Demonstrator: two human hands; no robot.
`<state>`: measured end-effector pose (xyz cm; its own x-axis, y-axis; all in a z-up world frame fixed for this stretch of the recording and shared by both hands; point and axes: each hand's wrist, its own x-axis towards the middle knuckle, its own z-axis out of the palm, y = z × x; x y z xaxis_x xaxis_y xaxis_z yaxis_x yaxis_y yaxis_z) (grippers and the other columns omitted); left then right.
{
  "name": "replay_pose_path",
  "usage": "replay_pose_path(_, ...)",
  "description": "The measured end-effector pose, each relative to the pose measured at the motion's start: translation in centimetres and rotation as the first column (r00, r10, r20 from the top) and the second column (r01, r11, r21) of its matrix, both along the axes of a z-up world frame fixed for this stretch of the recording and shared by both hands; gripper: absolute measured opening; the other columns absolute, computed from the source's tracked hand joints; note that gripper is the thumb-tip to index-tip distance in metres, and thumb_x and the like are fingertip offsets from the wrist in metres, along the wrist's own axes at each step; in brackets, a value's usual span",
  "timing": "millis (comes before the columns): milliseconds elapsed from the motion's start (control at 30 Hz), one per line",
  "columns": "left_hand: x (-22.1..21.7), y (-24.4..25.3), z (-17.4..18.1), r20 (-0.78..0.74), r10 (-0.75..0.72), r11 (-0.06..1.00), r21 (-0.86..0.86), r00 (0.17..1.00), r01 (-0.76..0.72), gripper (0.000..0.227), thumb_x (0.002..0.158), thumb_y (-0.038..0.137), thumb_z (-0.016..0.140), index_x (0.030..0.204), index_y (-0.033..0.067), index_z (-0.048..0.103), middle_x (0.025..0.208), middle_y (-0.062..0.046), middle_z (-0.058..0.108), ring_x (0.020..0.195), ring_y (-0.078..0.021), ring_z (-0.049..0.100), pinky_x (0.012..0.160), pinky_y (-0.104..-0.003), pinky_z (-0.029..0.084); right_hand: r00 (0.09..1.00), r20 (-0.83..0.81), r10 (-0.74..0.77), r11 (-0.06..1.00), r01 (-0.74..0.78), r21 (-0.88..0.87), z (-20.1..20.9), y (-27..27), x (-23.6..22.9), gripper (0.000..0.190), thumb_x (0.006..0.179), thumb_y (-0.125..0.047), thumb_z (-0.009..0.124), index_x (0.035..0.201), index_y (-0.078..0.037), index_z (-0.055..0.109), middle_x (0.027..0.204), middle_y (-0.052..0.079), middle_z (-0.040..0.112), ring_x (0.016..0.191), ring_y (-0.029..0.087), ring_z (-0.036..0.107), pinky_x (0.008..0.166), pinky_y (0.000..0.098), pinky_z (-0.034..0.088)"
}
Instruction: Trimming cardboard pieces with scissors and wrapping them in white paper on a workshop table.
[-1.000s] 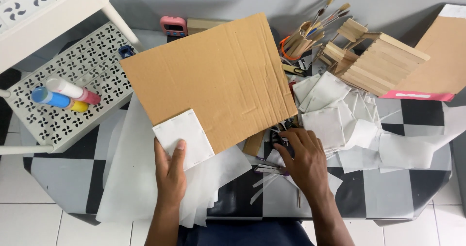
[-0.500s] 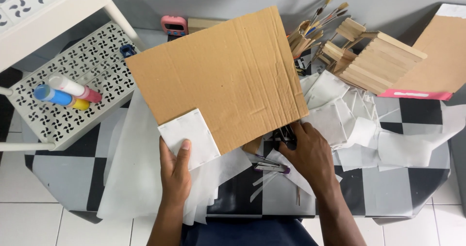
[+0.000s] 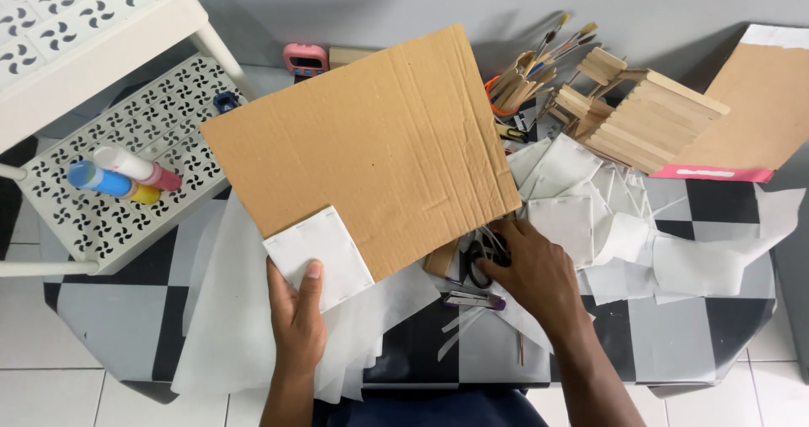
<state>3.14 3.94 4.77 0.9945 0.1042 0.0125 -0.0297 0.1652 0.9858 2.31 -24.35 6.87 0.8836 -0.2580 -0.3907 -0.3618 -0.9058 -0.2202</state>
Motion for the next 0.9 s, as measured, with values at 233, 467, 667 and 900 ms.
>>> replay_pose_path(233,-0.1,1.3,-0.6,-0.005,0.004,1.0,-0.022,1.0,-0.004,0.061,0.098,0.025,0.052,0.152,0.0032,0.034,0.153,-0.012,0.049,0.142,-0.0247,0.048,0.119,-0.039,0.04,0.974,0.158,0.161,0.984,-0.146,-0.101,-1.6,-0.3,-0.3,0.042,0.084,-0.044,0.069,0.118,-0.021,0.063,0.086,0.003,0.074,0.089,0.026,0.066,0.08,0.046,0.052)
replay_pose_path(467,-0.1,2.8,-0.8,0.009,-0.007,0.999,-0.045,1.0,0.007,0.061,0.099,0.028,0.052,0.152,0.0038,0.034,0.152,-0.012,0.049,0.141,-0.0251,0.049,0.118,-0.039,0.042,0.921,0.104,-0.377,0.794,0.263,0.548,-0.9,-3.0,-2.3,0.026,0.089,-0.019,0.066,0.112,-0.011,0.077,0.074,0.002,0.055,0.083,0.016,0.059,0.081,0.0298,0.044)
replay_pose_path(667,0.2,2.9,-0.8,0.039,0.001,0.998,-0.057,0.999,0.001,0.06,0.1,0.027,0.052,0.152,0.0043,0.034,0.151,-0.012,0.049,0.141,-0.0246,0.049,0.118,-0.038,0.041,0.842,0.219,-0.493,0.434,0.02,0.901,-2.1,-4.1,-5.2,0.044,0.086,-0.024,0.066,0.125,-0.004,0.061,0.085,0.011,0.063,0.075,0.023,0.062,0.066,0.0368,0.05)
replay_pose_path(900,-0.9,1.6,0.5,0.067,0.004,0.999,-0.034,0.998,-0.002,0.06,0.1,0.027,0.052,0.153,0.0039,0.034,0.154,-0.012,0.047,0.145,-0.0246,0.046,0.12,-0.038,0.039,0.675,0.591,-0.442,0.525,-0.34,0.781,-7.0,-5.1,-5.5,0.02,0.097,-0.01,0.068,0.115,-0.003,0.065,0.099,0.01,0.07,0.087,0.014,0.068,0.074,0.0209,0.055)
